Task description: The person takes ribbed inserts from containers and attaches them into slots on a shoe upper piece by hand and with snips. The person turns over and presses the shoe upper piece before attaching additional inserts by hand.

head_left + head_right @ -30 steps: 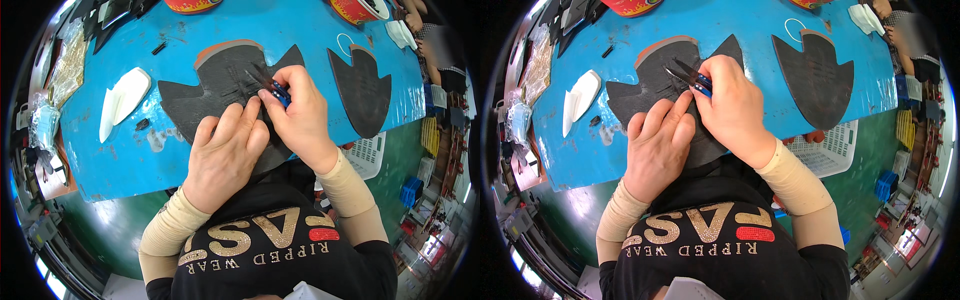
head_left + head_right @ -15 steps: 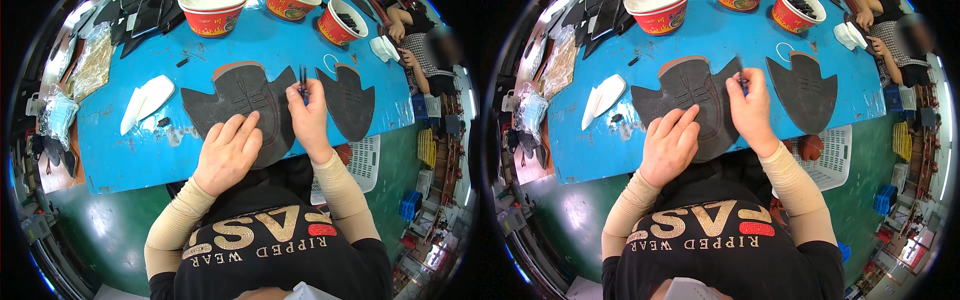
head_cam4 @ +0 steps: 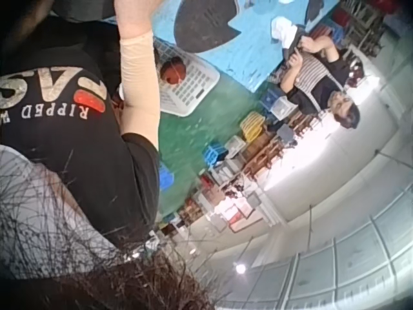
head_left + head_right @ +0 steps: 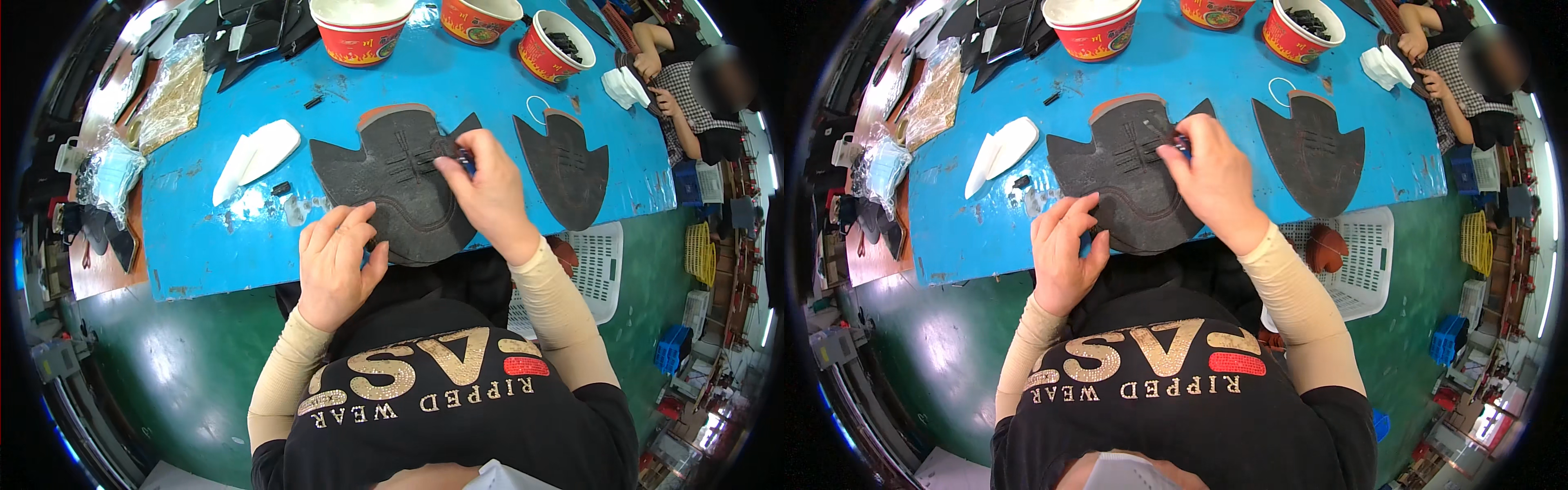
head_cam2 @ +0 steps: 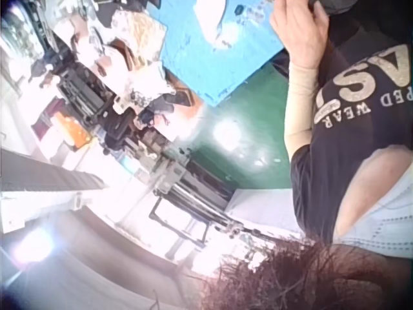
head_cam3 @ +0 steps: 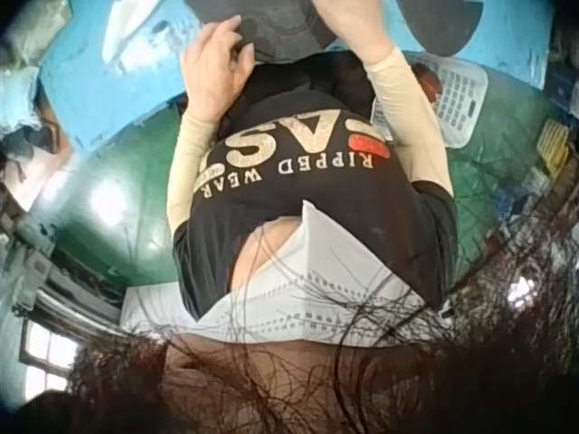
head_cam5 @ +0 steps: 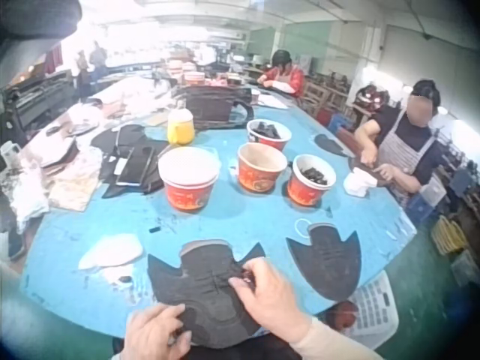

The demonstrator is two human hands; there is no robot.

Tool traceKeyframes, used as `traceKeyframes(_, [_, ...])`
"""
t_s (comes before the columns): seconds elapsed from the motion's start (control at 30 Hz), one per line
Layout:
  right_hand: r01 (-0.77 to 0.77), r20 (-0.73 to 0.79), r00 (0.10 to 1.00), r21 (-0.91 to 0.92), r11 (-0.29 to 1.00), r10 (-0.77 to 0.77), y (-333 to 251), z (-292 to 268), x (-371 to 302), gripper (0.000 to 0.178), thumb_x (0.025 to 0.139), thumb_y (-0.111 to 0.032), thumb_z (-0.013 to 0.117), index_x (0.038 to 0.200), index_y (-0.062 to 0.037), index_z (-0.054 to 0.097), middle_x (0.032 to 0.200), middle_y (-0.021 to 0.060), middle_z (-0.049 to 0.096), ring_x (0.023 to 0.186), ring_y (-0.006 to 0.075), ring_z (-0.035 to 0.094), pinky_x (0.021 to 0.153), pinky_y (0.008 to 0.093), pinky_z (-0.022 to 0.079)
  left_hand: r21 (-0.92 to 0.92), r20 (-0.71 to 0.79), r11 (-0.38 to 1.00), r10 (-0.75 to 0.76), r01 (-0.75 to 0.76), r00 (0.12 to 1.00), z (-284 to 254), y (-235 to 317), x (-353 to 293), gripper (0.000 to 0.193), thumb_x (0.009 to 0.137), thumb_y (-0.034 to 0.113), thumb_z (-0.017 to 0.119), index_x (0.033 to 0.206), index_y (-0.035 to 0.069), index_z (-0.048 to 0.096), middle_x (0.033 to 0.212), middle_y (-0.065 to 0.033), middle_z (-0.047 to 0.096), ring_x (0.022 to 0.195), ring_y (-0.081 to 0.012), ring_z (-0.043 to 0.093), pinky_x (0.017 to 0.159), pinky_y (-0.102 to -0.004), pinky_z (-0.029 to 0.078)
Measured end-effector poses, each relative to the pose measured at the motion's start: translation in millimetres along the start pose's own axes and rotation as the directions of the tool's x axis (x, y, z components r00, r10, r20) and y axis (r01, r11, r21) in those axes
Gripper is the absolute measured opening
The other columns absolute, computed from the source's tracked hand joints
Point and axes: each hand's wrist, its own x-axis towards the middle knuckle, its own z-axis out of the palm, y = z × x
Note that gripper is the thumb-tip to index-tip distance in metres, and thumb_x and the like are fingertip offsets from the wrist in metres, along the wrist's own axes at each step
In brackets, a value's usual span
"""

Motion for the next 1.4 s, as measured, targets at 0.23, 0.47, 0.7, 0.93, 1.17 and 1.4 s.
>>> traceKeyframes(0.23, [-0.005, 0.081, 0.997, -0.136, 0.991, 0.016, -5, 20, 8, 0.028, 0.078, -0.018, 0.073, 0.093, -0.0054, 0.052, 0.084, 0.0101, 0.061, 0.073, 0.0296, 0.063, 0.061, 0.0388, 0.049, 0.043, 0.013, 0.999, -0.018, 0.017, 1.000, 6, -3, 5, 0.029, 0.067, 0.004, 0.072, 0.089, 0.006, 0.054, 0.109, -0.0099, 0.065, 0.098, -0.0268, 0.059, 0.079, -0.0368, 0.043])
traceKeyframes(0.47, [-0.097, 0.050, 0.994, 0.050, 0.994, 0.094, -3, 18, 12, 0.025, 0.081, -0.019, 0.071, 0.092, -0.0034, 0.055, 0.080, 0.0114, 0.062, 0.071, 0.0285, 0.063, 0.061, 0.0362, 0.048, 0.067, -0.064, 0.998, 0.024, -0.020, 0.998, 13, -5, 1, 0.029, 0.067, 0.003, 0.071, 0.089, 0.005, 0.053, 0.105, -0.0116, 0.065, 0.094, -0.0282, 0.061, 0.077, -0.0368, 0.046])
traceKeyframes(0.7, [-0.173, -0.137, 0.977, -0.038, 0.984, 0.166, 28, -14, 6, 0.031, 0.081, -0.023, 0.072, 0.093, -0.0016, 0.053, 0.078, 0.0149, 0.062, 0.068, 0.0299, 0.061, 0.062, 0.0369, 0.048, 0.005, -0.191, 1.000, -0.030, 0.031, 0.981, 13, -8, -8, 0.027, 0.067, -0.006, 0.066, 0.088, 0.004, 0.053, 0.105, -0.0122, 0.066, 0.088, -0.0288, 0.062, 0.073, -0.0358, 0.045])
traceKeyframes(0.93, [-0.195, -0.071, 0.980, -0.113, 0.974, 0.188, 16, -8, -14, 0.036, 0.075, -0.022, 0.077, 0.095, -0.0039, 0.053, 0.087, 0.0127, 0.066, 0.074, 0.0316, 0.065, 0.063, 0.0386, 0.051, 0.020, -0.245, 0.999, -0.042, 0.049, 0.969, 15, -7, -5, 0.023, 0.067, -0.007, 0.064, 0.085, 0.004, 0.054, 0.096, -0.0099, 0.068, 0.074, -0.0236, 0.062, 0.066, -0.0323, 0.045])
traceKeyframes(1.17, [0.127, -0.197, 0.963, -0.266, 0.956, -0.183, 6, -12, -17, 0.034, 0.072, -0.005, 0.076, 0.094, -0.0057, 0.051, 0.092, 0.0077, 0.067, 0.077, 0.0262, 0.064, 0.063, 0.0333, 0.050, 0.037, -0.235, 0.998, -0.042, 0.052, 0.971, 15, -7, -6, 0.022, 0.066, -0.007, 0.064, 0.083, 0.004, 0.054, 0.095, -0.0095, 0.068, 0.073, -0.0230, 0.063, 0.066, -0.0322, 0.045])
traceKeyframes(1.4, [0.331, -0.304, 0.915, 0.196, 0.923, -0.263, -2, 0, -34, 0.040, 0.068, 0.008, 0.076, 0.094, -0.0049, 0.048, 0.087, 0.0092, 0.062, 0.079, 0.0271, 0.061, 0.067, 0.0315, 0.049, 0.049, -0.199, 0.997, -0.052, 0.063, 0.979, 14, -6, -4, 0.021, 0.067, -0.006, 0.064, 0.083, 0.003, 0.054, 0.096, -0.0106, 0.068, 0.078, -0.0245, 0.064, 0.068, -0.0327, 0.046])
